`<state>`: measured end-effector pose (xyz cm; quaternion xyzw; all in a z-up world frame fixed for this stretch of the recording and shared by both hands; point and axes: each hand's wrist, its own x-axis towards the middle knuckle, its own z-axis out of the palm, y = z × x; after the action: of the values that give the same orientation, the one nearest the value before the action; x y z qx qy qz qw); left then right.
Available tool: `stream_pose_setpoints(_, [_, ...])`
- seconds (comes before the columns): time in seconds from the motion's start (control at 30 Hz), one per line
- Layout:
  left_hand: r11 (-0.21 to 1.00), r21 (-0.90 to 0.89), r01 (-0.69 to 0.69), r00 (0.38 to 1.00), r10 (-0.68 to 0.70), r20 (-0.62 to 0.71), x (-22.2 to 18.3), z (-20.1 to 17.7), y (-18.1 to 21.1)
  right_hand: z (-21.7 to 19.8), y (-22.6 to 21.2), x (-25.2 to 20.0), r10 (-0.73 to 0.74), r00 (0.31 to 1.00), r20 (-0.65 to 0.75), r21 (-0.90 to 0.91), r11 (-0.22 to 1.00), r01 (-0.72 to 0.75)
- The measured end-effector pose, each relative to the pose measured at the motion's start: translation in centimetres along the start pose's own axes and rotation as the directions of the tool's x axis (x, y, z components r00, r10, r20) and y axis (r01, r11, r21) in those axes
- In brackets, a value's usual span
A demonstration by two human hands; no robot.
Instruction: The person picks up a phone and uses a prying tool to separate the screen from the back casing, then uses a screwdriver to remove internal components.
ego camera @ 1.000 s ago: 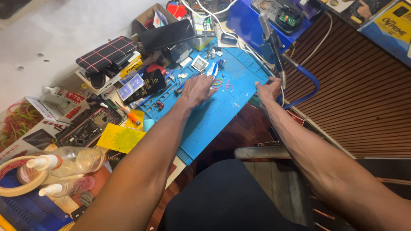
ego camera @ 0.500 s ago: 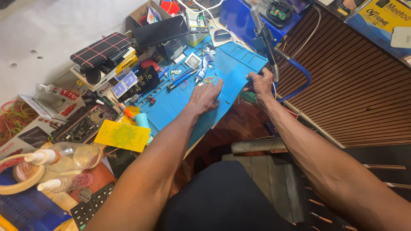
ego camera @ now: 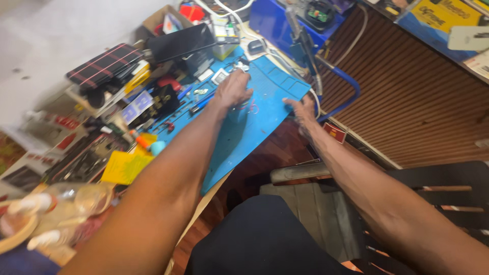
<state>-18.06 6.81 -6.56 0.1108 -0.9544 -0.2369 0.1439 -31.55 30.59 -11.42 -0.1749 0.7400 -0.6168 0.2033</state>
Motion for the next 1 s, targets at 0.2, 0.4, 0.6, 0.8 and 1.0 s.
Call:
stream_pose_setpoints(0.2, [0.998,0.057,-0.02,0.991,0.012,0.131,6.8,2.5,-1.3,0.5,-1.3,-1.8,0.262,0.964,0.039,0.129,0.956,-0.265])
stream_pose_setpoints(0.4, [0.904,0.051,0.424,0.892,-0.407,-0.196,8.2,2.6,-2.8,0.6,-1.6,-2.2,0.238,0.97,0.056,0.087,0.966,-0.242])
stream_pose_setpoints(0.6, [0.836,0.05,0.547,0.828,-0.531,-0.18,7.2,2.6,-5.1,1.1,-0.7,-2.1,0.379,0.926,0.002,-0.012,0.926,-0.378])
stream_pose_setpoints(0.8, [0.878,0.154,0.453,0.888,-0.428,-0.168,6.2,1.2,-4.9,1.0,0.4,-1.6,0.172,0.984,0.055,0.324,0.929,-0.181])
stream_pose_setpoints(1.0, [0.85,0.1,0.517,0.855,-0.506,-0.115,5.4,0.2,-3.9,-0.8,0.3,-1.4,0.142,0.989,-0.031,0.331,0.936,-0.124])
